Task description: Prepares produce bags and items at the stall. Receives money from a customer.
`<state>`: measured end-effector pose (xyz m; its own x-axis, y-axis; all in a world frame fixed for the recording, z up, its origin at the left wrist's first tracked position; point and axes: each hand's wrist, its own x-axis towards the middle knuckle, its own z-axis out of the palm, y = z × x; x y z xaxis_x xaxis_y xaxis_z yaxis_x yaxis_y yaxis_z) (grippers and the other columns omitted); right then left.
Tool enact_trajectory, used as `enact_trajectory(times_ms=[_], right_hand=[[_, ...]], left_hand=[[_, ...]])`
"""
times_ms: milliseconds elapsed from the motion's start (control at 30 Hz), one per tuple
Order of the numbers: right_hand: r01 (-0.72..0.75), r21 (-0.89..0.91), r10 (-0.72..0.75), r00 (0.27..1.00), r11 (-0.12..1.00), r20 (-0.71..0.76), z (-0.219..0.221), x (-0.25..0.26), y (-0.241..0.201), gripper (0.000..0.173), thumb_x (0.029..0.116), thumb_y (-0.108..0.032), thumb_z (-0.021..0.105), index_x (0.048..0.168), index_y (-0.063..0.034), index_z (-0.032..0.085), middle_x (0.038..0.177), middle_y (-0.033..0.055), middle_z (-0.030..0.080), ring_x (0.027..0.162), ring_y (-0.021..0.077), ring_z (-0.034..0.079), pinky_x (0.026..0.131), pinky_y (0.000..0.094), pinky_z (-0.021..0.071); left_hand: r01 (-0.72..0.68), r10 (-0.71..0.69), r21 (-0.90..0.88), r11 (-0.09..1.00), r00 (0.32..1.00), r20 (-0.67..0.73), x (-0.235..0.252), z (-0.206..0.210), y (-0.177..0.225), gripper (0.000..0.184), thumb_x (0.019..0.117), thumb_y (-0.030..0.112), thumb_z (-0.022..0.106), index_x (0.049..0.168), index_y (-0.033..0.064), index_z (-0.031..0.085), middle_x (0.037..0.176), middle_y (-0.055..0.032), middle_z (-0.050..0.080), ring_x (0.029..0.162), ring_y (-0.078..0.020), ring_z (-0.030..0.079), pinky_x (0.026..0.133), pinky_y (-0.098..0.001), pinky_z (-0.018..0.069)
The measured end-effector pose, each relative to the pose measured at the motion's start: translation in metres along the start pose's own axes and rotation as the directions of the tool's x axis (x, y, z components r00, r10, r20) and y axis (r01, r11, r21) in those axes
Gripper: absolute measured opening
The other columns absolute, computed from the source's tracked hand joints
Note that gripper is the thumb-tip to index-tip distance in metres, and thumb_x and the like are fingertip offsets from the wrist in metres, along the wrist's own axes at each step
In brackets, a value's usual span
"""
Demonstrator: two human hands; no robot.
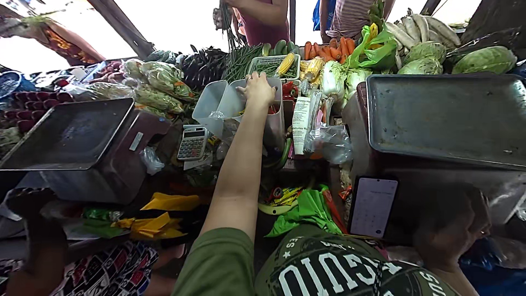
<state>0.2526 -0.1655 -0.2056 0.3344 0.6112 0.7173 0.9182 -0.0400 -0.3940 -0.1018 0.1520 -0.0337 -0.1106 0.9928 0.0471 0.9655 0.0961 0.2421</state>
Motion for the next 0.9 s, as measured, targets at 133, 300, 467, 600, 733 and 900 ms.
enact_trajectory(times_ms=[133,300,467,600,733,900], right_hand=[[0.02,0.014,-0.02,0.999,1.0,-0.029,0.008,-0.007,0.014,0.055,0.0982,-0.033,0.052,0.142,0.0016,0.055,0.148,0.0327,0.048,0.147,0.0457,0.036,0.124,0.0492,0.0201],[0.028,0.026,-0.027,0.999,0.999,-0.034,0.009,-0.008,0.016,0.053,0.0986,-0.031,0.053,0.142,-0.0011,0.055,0.15,0.03,0.048,0.149,0.0423,0.035,0.125,0.0464,0.0194],[0.024,0.002,-0.024,1.0,1.0,-0.004,0.002,0.0,0.005,0.059,0.0972,-0.036,0.048,0.142,0.0028,0.052,0.147,0.0345,0.048,0.143,0.047,0.04,0.119,0.0544,0.0261],[0.042,0.012,-0.042,0.999,0.999,-0.014,0.001,0.0,0.005,0.057,0.0975,-0.035,0.048,0.141,0.002,0.052,0.147,0.0334,0.048,0.144,0.0461,0.039,0.12,0.0538,0.0248],[0.024,0.01,-0.023,1.0,1.0,-0.011,0.002,0.0,0.005,0.057,0.0976,-0.036,0.048,0.141,0.0018,0.053,0.146,0.0335,0.049,0.143,0.046,0.04,0.12,0.0539,0.0249],[0.033,0.013,-0.032,0.999,0.999,-0.004,0.002,0.0,0.006,0.058,0.0983,-0.036,0.047,0.141,0.0025,0.052,0.146,0.0341,0.048,0.144,0.0456,0.04,0.12,0.0527,0.0245]], left_hand=[[-0.205,0.205,-0.015,0.979,0.979,0.003,0.008,0.002,-0.011,0.049,0.0992,0.032,0.067,0.141,0.0069,0.057,0.146,-0.0204,0.054,0.14,-0.0403,0.048,0.118,-0.0681,0.0262],[-0.354,0.356,-0.057,0.934,0.934,0.024,0.013,0.005,-0.009,0.044,0.1009,0.026,0.065,0.139,0.0054,0.058,0.142,-0.0194,0.058,0.139,-0.0378,0.05,0.122,-0.0677,0.0181],[-0.332,0.328,0.066,0.941,0.942,0.074,0.022,0.007,0.004,0.037,0.11,0.025,0.043,0.139,0.0053,0.057,0.137,-0.0239,0.058,0.129,-0.0427,0.056,0.111,-0.0628,0.0398],[-0.498,0.45,0.177,0.849,0.856,0.253,0.042,-0.004,0.004,0.033,0.1097,0.026,0.049,0.129,0.0015,0.061,0.125,-0.0282,0.064,0.125,-0.0475,0.059,0.102,-0.0666,0.0458],[-0.506,0.47,0.168,0.846,0.856,0.214,0.052,0.001,-0.001,0.028,0.109,0.02,0.049,0.122,0.0004,0.064,0.119,-0.0276,0.067,0.121,-0.0469,0.062,0.102,-0.0648,0.0467],[-0.261,0.244,0.199,0.945,0.964,0.107,0.038,0.004,0.0,0.032,0.1073,0.022,0.047,0.128,0.0047,0.064,0.126,-0.0245,0.067,0.128,-0.0422,0.058,0.113,-0.0671,0.0315]])
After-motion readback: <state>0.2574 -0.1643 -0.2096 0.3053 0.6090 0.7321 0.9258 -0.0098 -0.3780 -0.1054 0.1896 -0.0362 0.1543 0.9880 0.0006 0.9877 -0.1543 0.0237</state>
